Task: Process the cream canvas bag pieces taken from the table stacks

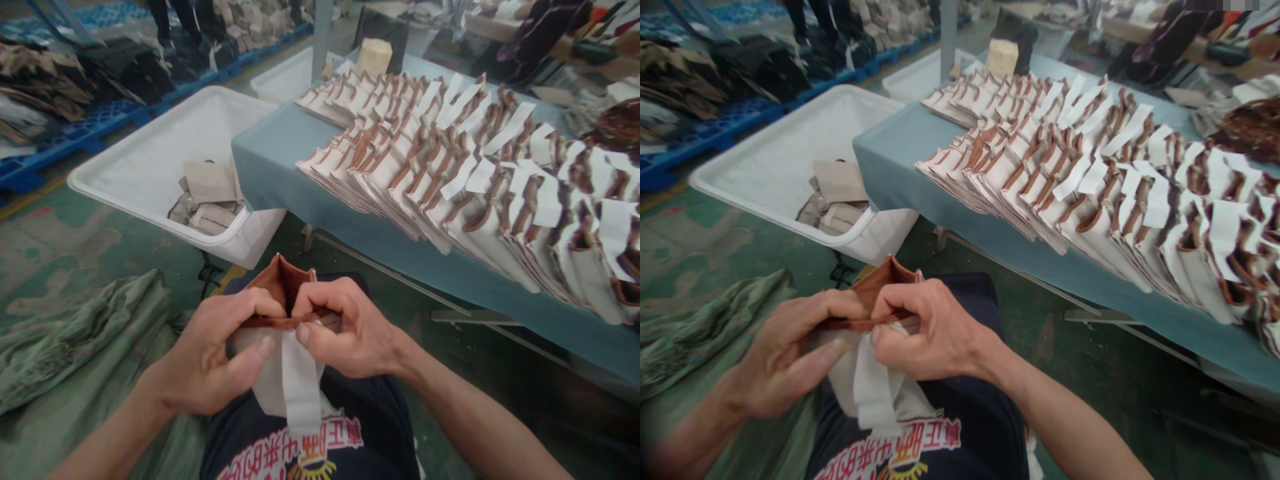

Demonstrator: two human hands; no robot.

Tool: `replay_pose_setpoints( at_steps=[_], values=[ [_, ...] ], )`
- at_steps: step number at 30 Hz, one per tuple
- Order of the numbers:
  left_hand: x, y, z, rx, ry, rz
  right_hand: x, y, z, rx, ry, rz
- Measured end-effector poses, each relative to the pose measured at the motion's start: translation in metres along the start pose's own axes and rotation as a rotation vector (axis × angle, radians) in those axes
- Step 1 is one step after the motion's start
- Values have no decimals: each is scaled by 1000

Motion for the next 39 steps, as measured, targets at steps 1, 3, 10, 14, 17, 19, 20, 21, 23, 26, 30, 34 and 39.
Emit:
replay_pose_setpoints(
  at_steps=[1,3,10,14,17,19,20,21,23,26,30,34,39],
  values=[
    [2,-3,-2,-35,-21,58,-2,-2,3,-50,-49,-16],
    [5,-8,-4,-33,-22,138,-6,-3,5,-114,-114,-35],
    [-1,3,8,289,207,19,-11,5,-6,-69,-94,-67],
    [-5,6,10,175,104,60,-16,6,-14,-47,-83,-23],
    [2,2,-1,84,76,123,-20,3,-14,-94,-126,-13],
    [9,-3,-12,59,88,174,-22,2,-10,-145,-206,-30],
    [13,-5,-17,55,91,207,-23,2,-8,-168,-261,-40],
    [17,-7,-21,53,88,242,-24,2,-6,-191,-317,-48],
    [24,-9,-28,47,68,304,-26,2,-3,-239,-394,-56],
    [34,-6,-34,22,24,343,-31,1,-3,-289,-387,-44],
    [37,8,-29,-173,-65,287,-36,-1,-1,-242,-363,-41],
    [26,20,-17,-367,-206,207,-35,0,-1,-49,-225,35],
    [7,30,-5,-507,-352,79,-33,8,-10,-264,-330,-55]
  ],
)
Point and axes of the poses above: each hand's wrist, its own x-axis towards the middle knuckle, its own y-axis out of the palm, z = x × y, the point moved 3 cm from there along x, towards the middle knuckle, and after that the axes turned 9 degrees about y, right-handed, at the moved point
